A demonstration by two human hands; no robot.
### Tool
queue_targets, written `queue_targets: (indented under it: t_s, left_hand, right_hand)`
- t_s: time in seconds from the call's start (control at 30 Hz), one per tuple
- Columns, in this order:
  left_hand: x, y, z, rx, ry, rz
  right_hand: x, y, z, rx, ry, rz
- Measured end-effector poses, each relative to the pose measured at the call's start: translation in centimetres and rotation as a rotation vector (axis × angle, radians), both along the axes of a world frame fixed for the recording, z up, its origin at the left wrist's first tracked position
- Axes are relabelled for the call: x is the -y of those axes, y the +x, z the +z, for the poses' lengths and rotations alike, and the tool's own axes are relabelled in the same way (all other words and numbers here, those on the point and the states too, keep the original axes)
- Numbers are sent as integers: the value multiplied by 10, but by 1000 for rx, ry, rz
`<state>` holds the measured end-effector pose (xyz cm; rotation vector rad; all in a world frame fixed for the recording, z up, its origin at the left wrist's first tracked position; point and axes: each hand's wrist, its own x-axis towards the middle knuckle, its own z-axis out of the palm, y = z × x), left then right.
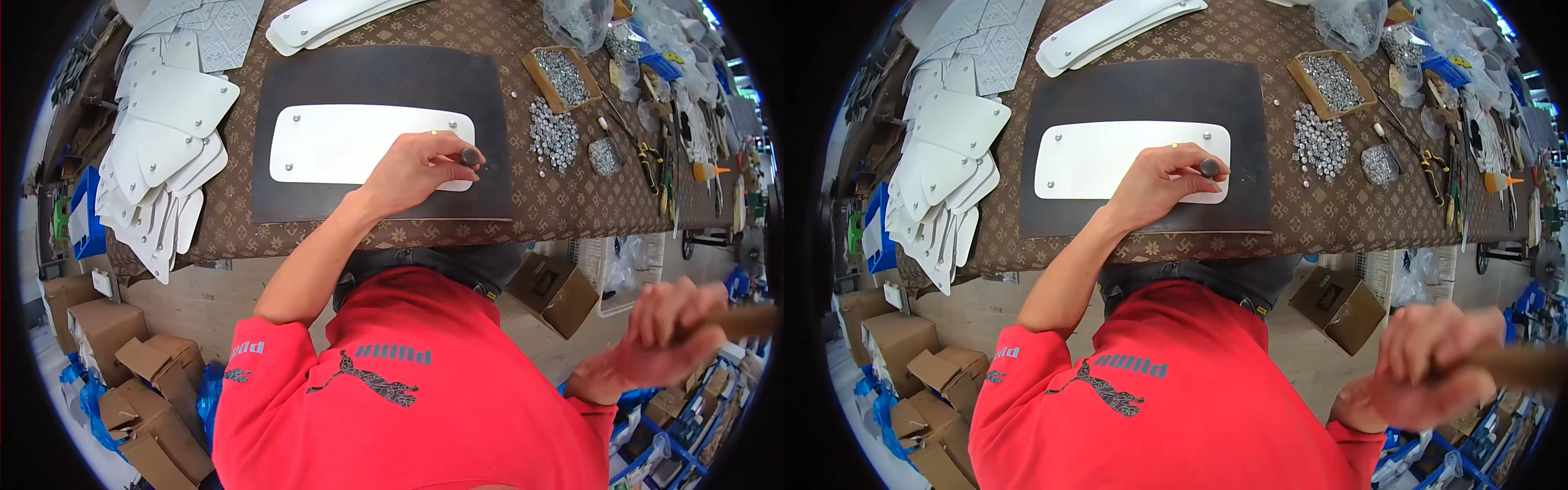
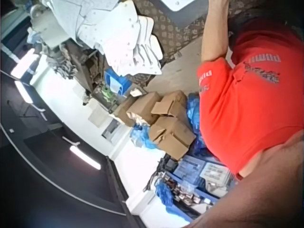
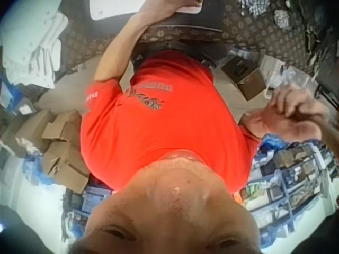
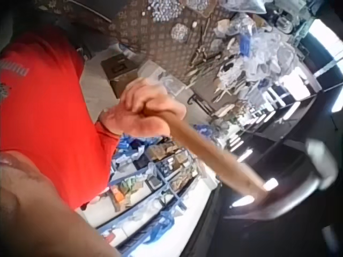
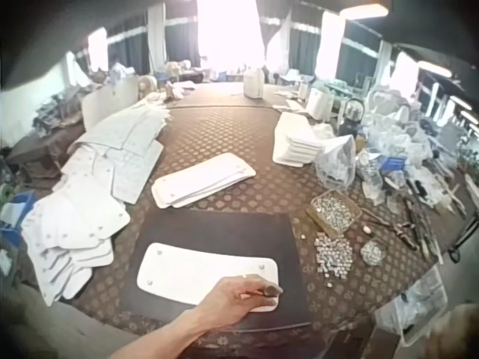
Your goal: Attaching metal eyelets to white material components using a hammer on a workbench.
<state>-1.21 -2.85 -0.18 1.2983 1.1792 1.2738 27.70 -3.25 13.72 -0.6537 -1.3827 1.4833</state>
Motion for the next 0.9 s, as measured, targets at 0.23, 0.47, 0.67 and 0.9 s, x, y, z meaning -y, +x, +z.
queue_targets:
  t_s: [0.23, 0.47, 0.67, 0.9]
  left_hand:
    - [2, 7, -8, -65, 62, -3]
    - [9, -58, 20, 13, -199, 272]
    - [48, -159, 24, -1050, -142, 290]
    - [42, -186, 31, -1032, -347, 192]
  right_hand:
    - [6, 7, -55, 788, -350, 77]
    - [-14, -3, -91, 500, -390, -140]
    - [-49, -20, -129, 452, -425, -175]
    - [-72, -39, -150, 404, -467, -263]
